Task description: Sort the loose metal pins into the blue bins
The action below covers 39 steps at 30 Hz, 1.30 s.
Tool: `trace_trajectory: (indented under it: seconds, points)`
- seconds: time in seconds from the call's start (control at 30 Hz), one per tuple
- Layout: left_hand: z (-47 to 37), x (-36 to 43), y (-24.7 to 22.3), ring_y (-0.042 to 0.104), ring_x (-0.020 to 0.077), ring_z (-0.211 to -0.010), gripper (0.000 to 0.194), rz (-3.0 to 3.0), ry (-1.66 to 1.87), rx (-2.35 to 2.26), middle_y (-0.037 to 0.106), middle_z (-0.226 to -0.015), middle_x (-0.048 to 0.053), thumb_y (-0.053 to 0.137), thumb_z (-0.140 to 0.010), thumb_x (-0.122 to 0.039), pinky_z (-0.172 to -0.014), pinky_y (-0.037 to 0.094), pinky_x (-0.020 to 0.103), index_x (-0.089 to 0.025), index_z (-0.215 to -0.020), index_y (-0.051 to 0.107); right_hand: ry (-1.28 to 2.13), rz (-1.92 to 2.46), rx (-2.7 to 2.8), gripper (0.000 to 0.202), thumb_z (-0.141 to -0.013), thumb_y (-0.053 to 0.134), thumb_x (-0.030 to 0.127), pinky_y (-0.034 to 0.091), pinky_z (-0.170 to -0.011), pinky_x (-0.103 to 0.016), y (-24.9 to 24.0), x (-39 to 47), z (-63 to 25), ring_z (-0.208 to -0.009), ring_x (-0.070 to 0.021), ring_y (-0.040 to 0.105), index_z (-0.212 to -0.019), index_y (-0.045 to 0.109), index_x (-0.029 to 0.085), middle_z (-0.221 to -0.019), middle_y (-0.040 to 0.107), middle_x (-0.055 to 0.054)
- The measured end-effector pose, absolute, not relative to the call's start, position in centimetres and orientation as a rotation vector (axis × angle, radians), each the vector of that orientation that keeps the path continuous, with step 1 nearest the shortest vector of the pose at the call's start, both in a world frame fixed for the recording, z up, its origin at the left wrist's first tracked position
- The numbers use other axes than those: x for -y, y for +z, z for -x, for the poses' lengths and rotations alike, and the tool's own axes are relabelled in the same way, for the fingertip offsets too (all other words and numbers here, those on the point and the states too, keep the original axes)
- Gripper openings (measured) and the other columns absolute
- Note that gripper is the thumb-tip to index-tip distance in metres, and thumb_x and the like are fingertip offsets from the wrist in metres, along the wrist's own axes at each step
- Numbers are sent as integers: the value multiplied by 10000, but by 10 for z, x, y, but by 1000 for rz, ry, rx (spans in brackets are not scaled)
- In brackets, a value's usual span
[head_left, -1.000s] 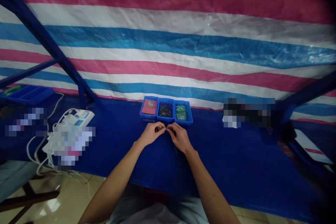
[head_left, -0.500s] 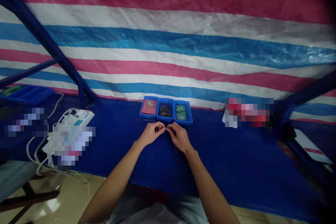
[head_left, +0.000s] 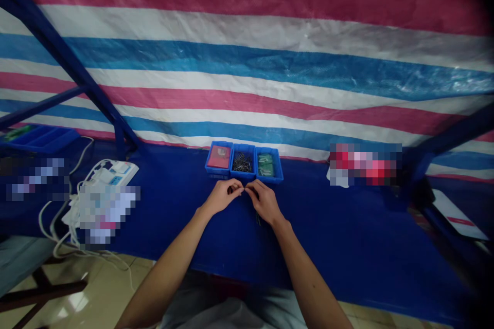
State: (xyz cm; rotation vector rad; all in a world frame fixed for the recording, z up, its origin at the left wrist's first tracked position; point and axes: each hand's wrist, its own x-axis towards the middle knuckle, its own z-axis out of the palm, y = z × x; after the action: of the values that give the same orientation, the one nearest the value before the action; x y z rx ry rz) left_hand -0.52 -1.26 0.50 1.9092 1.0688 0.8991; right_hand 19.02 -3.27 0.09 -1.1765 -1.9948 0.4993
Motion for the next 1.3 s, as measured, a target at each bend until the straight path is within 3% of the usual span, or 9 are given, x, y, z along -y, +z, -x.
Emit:
trace_trajectory:
  seconds: [1.3]
  points:
    - [5, 14, 8, 641, 142, -687, 216, -1874, 924, -1067, 726, -781, 27, 597, -943, -359, -658, 435, 230, -161, -960, 685, 522, 1197, 1894, 270, -1017, 462, 298, 430, -676, -284, 3, 32, -193, -720, -175, 592, -830, 634, 208, -794, 620, -37]
